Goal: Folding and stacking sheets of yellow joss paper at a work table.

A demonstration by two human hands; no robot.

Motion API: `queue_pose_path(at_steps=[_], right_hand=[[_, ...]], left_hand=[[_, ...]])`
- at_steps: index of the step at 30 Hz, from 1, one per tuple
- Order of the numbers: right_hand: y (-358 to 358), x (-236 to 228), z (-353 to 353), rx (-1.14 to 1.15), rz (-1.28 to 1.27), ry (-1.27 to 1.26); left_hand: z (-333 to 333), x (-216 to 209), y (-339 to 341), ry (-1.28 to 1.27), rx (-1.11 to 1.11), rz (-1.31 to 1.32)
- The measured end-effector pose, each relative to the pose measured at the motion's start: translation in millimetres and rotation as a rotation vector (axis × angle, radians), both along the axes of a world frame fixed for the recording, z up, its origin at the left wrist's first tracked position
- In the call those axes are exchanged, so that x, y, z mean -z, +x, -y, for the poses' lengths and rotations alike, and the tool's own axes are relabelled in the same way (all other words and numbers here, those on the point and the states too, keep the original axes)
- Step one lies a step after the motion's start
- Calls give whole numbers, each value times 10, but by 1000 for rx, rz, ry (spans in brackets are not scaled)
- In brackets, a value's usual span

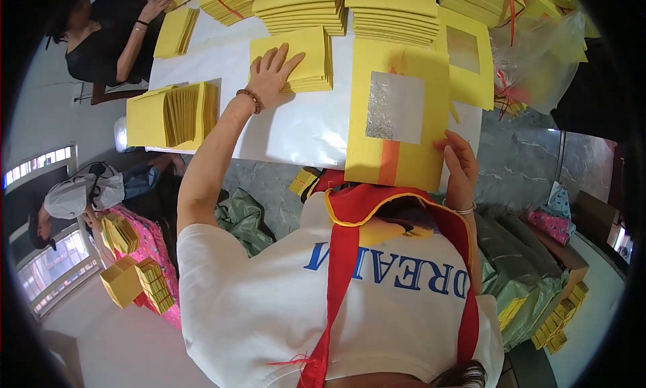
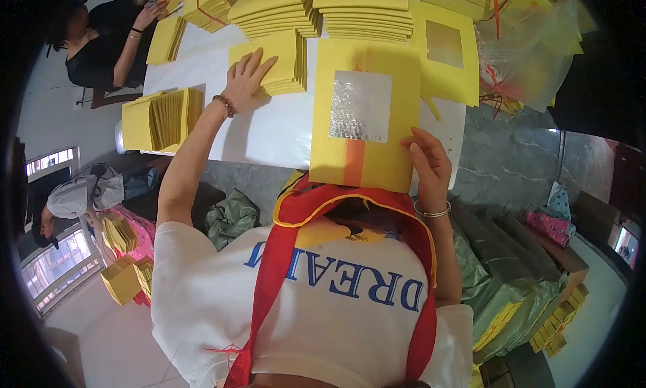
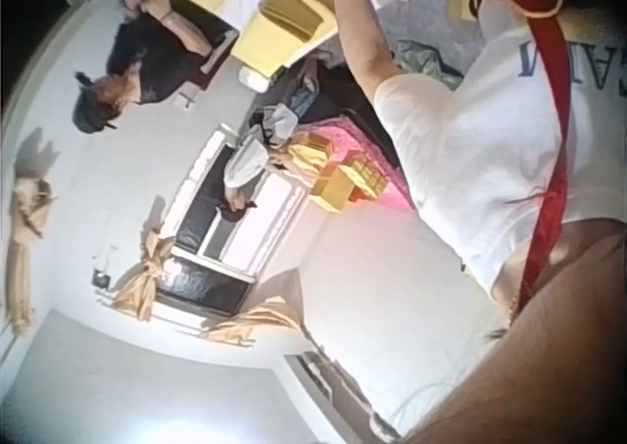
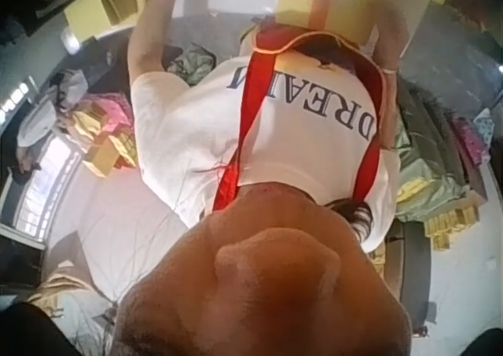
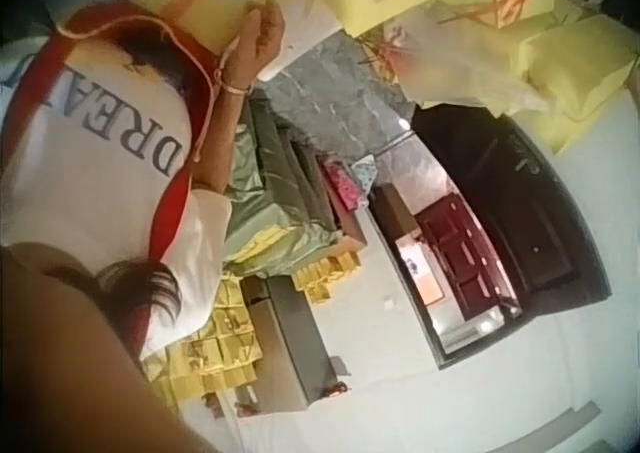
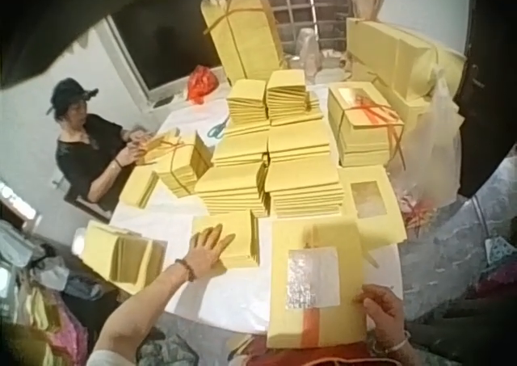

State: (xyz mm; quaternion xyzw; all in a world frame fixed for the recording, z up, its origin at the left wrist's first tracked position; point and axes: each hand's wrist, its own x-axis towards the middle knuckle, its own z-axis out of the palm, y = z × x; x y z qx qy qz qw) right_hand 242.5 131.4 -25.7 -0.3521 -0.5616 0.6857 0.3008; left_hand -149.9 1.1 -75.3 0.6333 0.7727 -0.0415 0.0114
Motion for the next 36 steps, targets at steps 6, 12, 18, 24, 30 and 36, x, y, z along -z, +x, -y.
queue_pose_path(at_steps=[6,12,18,24,30,36], right_hand=[[-18,-10,-10,-4,34,13],[-14,-26,-5,-37,117,296],[-49,-32,-19,-153,315,865],[-42,26,-9,-198,314,840],[-37,23,-3,-168,292,794],[19,118,-85,-200,182,596]], left_hand=[[8,64,45,-11,-65,84],[-66,-197,-80,-67,-37,154],[-80,-494,-12,-87,-16,149],[-8,-762,921,362,305,543],[197,-885,1831,215,522,264],[152,-896,1814,357,518,523]])
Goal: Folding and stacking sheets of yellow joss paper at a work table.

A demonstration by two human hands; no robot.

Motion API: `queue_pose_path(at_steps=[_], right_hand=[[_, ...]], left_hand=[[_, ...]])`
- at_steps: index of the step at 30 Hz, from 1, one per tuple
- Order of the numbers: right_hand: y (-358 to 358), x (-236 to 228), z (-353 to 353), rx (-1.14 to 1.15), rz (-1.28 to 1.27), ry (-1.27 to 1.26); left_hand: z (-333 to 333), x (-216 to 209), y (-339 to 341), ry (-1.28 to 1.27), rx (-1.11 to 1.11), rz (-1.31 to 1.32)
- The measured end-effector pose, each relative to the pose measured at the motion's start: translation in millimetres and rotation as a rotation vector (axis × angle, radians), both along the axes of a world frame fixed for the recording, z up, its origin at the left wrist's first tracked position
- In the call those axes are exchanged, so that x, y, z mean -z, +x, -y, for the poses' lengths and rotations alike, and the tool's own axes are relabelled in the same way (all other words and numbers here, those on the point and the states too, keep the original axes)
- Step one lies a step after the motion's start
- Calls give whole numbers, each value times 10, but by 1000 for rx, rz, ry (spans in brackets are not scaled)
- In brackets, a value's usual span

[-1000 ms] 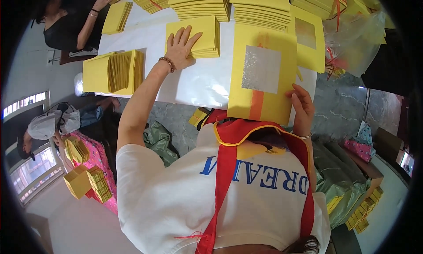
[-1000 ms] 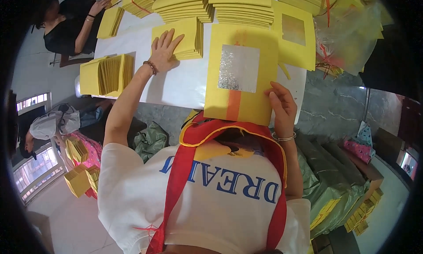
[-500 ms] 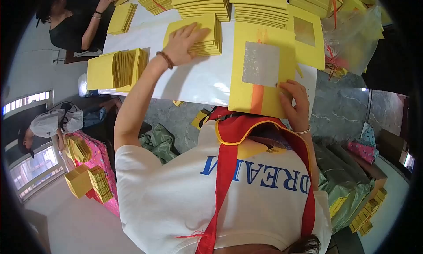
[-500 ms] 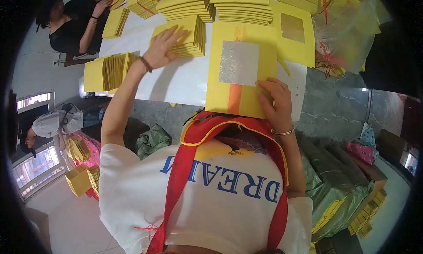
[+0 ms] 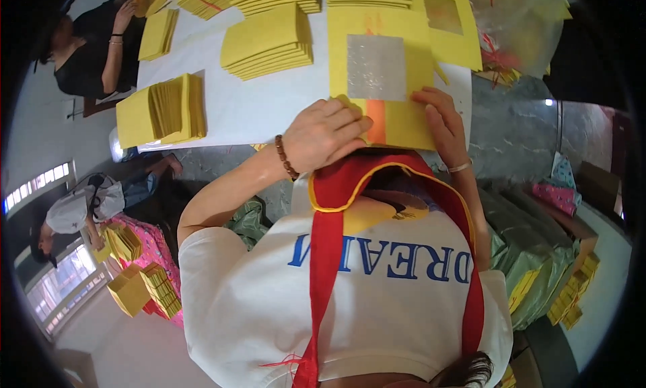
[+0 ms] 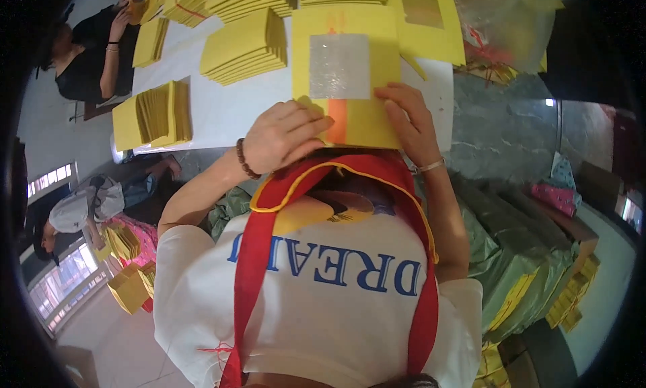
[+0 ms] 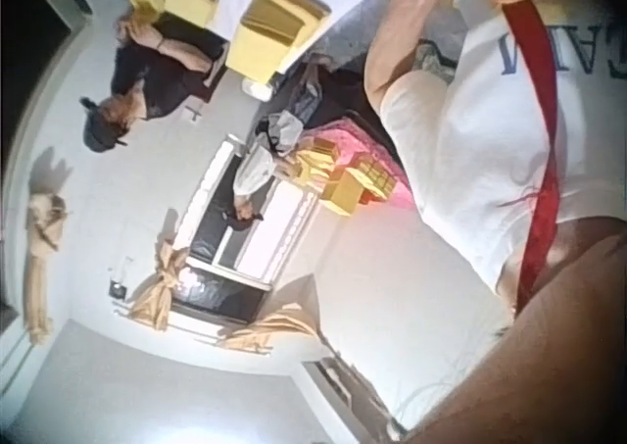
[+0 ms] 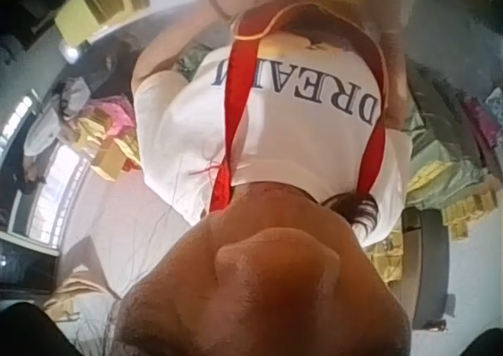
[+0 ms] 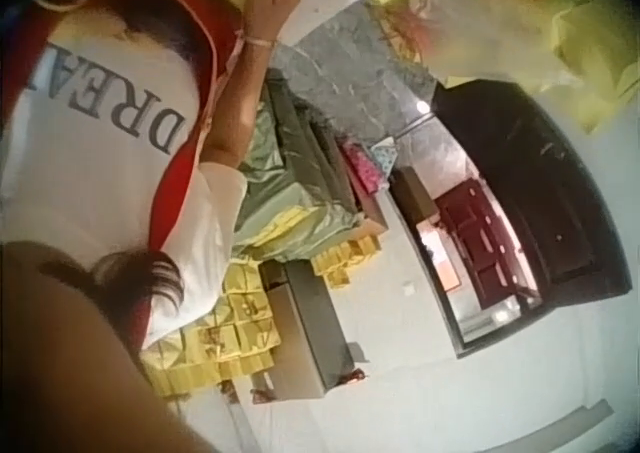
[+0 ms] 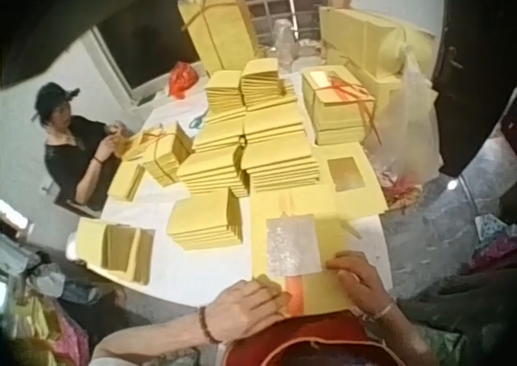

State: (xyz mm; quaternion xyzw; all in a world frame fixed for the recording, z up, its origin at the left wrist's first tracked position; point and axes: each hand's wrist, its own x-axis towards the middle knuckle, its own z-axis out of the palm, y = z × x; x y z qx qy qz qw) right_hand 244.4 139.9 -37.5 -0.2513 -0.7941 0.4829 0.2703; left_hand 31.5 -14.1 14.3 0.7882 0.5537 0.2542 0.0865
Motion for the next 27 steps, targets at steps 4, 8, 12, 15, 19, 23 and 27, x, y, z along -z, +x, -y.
queue_pose_path(at_steps=[4,8,12,15,19,23,27], right_hand=[[-5,-28,19,-38,-82,-184],[4,1,49,-8,-50,-197],[6,-22,33,-10,-5,-175],[2,-36,33,-19,-5,-158],[-7,-34,23,-11,15,-133],[2,20,11,-20,-22,-103],[24,49,-1,-61,-61,-85]], left_hand=[[-27,-36,11,-85,-61,275],[-62,-71,-8,-265,-158,390],[-85,-42,-21,-410,-257,522],[-93,-5,-33,-465,-288,588],[-113,-1,-49,-523,-305,673],[-137,-3,-78,-554,-304,709],[-155,-16,-75,-608,-332,783]])
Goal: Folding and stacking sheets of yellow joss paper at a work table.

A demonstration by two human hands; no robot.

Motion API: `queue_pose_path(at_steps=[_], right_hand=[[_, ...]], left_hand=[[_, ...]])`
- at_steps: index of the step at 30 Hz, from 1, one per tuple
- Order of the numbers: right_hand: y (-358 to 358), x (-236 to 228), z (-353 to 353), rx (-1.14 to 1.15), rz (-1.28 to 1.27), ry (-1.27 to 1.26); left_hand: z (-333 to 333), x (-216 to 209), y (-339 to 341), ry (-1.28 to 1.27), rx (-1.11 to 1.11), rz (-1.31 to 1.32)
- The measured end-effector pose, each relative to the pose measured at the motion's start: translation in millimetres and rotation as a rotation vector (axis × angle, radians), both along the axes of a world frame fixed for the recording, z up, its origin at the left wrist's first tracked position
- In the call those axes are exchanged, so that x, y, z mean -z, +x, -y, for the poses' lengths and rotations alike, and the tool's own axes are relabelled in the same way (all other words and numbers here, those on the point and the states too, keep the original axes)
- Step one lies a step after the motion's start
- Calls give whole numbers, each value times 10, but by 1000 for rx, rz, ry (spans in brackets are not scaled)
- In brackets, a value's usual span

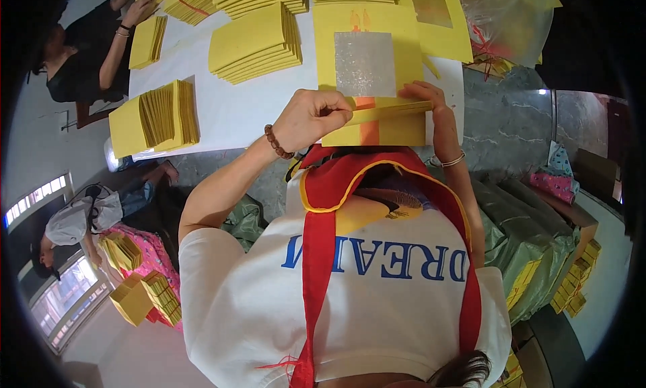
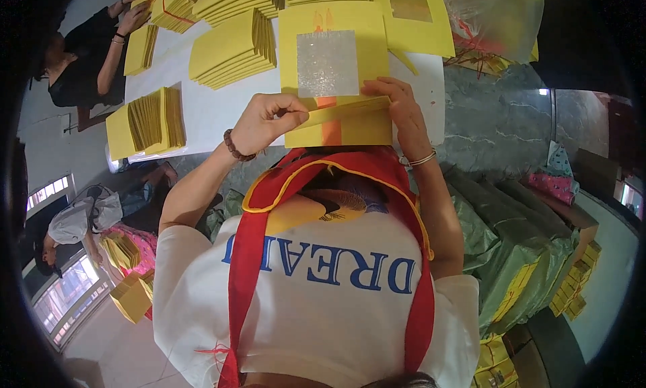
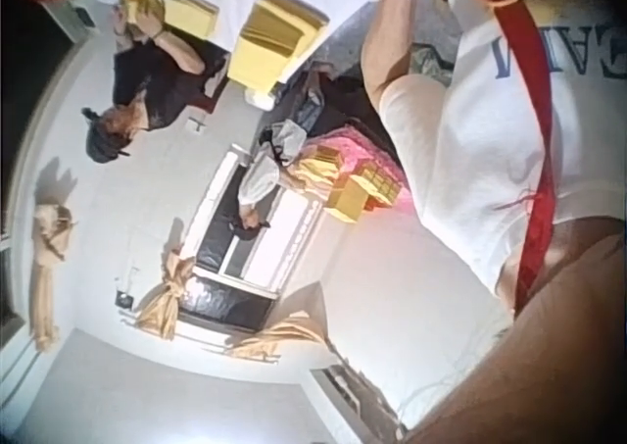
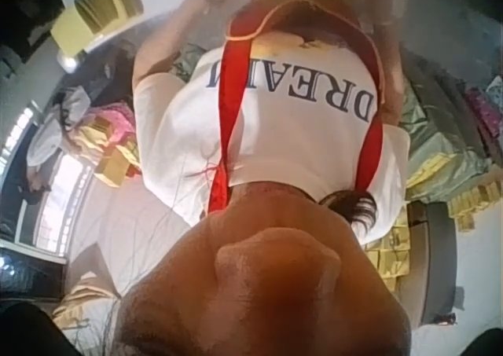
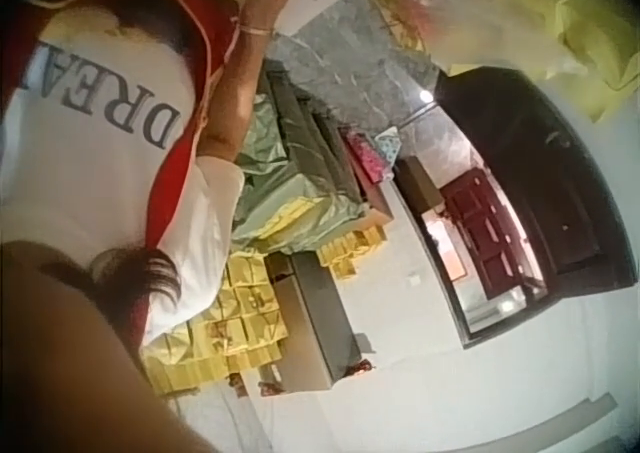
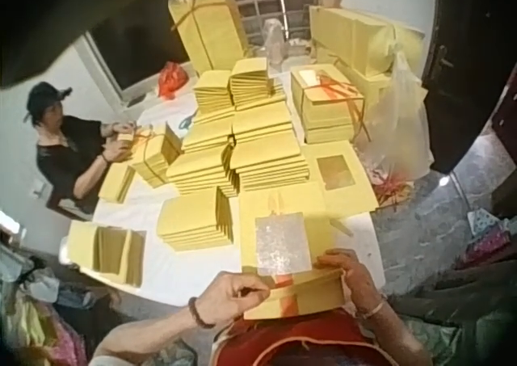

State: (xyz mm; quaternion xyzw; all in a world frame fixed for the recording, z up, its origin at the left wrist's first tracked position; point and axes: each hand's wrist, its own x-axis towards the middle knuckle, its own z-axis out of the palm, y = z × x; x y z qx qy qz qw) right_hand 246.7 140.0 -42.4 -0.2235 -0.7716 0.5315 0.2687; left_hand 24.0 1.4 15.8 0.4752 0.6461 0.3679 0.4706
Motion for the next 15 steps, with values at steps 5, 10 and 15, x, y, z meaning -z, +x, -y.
queue_pose_path(at_steps=[5,10,15], right_hand=[[-20,40,30,21,63,74],[-20,189,10,181,9,-426],[-47,50,-25,148,-53,-201]], left_hand=[[-37,-51,-77,-72,4,33],[-62,-132,-293,511,274,-497],[-59,134,-387,496,298,-817]])
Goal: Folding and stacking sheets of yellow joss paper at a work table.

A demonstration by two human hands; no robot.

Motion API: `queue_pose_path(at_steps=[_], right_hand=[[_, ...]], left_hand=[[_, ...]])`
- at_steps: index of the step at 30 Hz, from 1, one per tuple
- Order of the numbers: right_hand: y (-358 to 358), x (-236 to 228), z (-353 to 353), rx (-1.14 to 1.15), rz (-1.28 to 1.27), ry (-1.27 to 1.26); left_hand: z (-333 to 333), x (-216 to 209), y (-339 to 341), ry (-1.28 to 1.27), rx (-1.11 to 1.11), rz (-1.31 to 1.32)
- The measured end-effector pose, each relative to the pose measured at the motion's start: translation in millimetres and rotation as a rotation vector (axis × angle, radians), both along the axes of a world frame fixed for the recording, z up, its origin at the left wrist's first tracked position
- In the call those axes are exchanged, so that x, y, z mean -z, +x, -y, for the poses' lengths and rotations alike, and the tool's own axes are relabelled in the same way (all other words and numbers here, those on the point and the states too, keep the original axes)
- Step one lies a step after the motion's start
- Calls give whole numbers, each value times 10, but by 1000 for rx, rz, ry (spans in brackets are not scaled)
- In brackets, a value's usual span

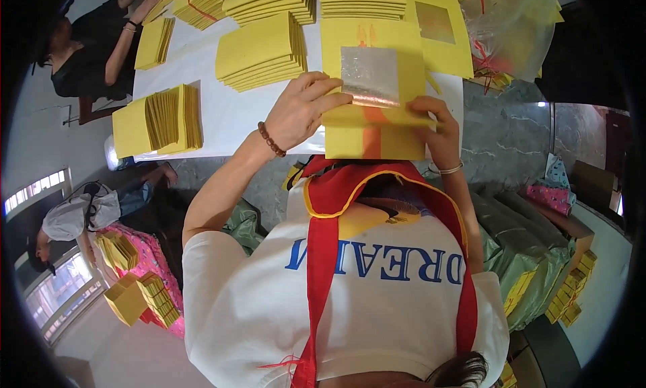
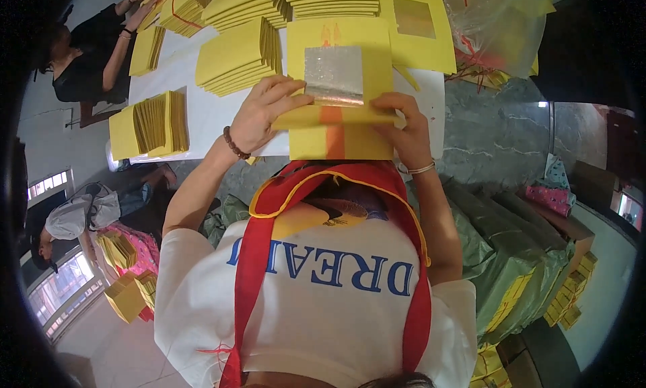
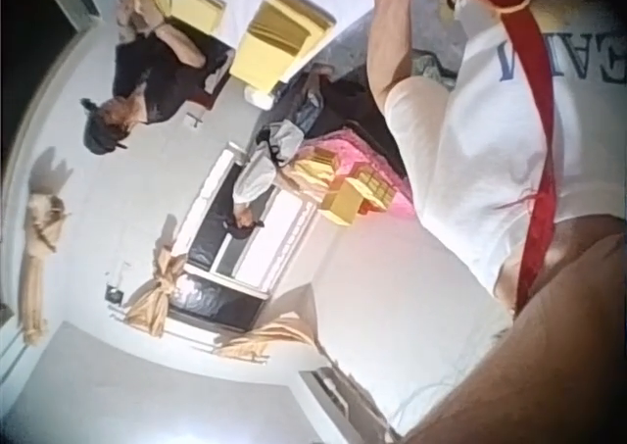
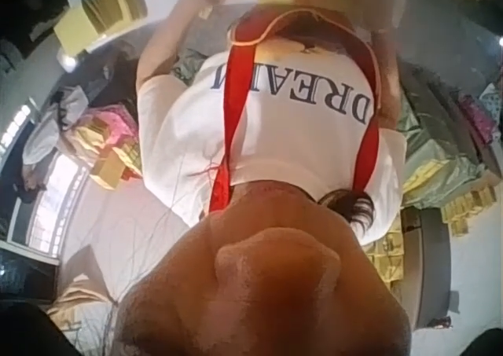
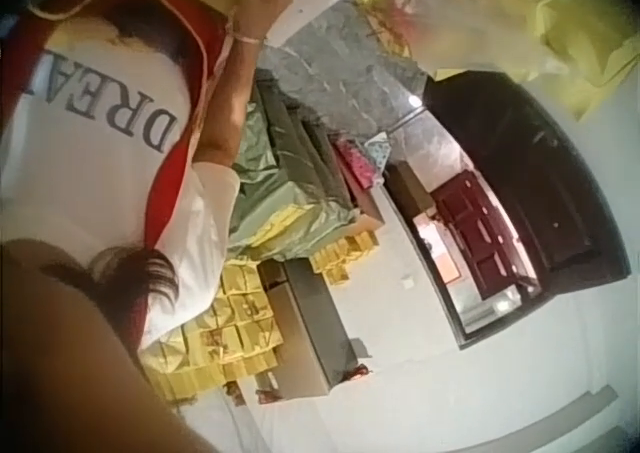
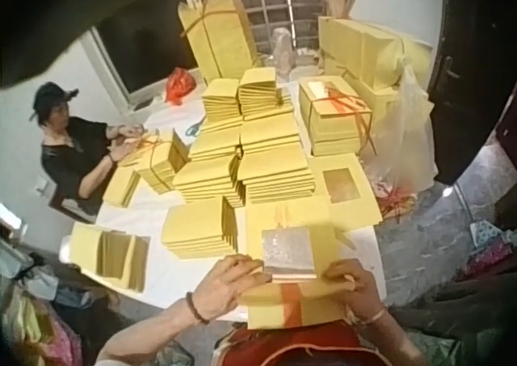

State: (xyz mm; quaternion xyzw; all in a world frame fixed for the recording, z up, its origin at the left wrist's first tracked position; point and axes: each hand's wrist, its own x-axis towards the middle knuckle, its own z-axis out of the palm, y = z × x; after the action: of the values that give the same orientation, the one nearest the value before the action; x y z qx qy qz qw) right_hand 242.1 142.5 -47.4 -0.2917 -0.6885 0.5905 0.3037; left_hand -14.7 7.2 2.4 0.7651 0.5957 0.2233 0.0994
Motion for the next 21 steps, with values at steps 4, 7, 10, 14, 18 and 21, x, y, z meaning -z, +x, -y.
queue_pose_path(at_steps=[4,7,10,14,18,21], right_hand=[[15,-268,2,-42,154,667],[119,-291,2,-150,182,840],[137,-374,63,-245,226,770],[130,-280,116,-149,339,532],[-129,-367,77,29,320,244],[-226,-391,19,88,184,92]], left_hand=[[82,-105,75,152,4,-31],[197,-178,168,118,28,-50],[307,-119,208,21,-22,147],[252,-86,273,-126,-224,416],[125,30,223,-330,-473,678],[43,164,144,-346,-501,848]])
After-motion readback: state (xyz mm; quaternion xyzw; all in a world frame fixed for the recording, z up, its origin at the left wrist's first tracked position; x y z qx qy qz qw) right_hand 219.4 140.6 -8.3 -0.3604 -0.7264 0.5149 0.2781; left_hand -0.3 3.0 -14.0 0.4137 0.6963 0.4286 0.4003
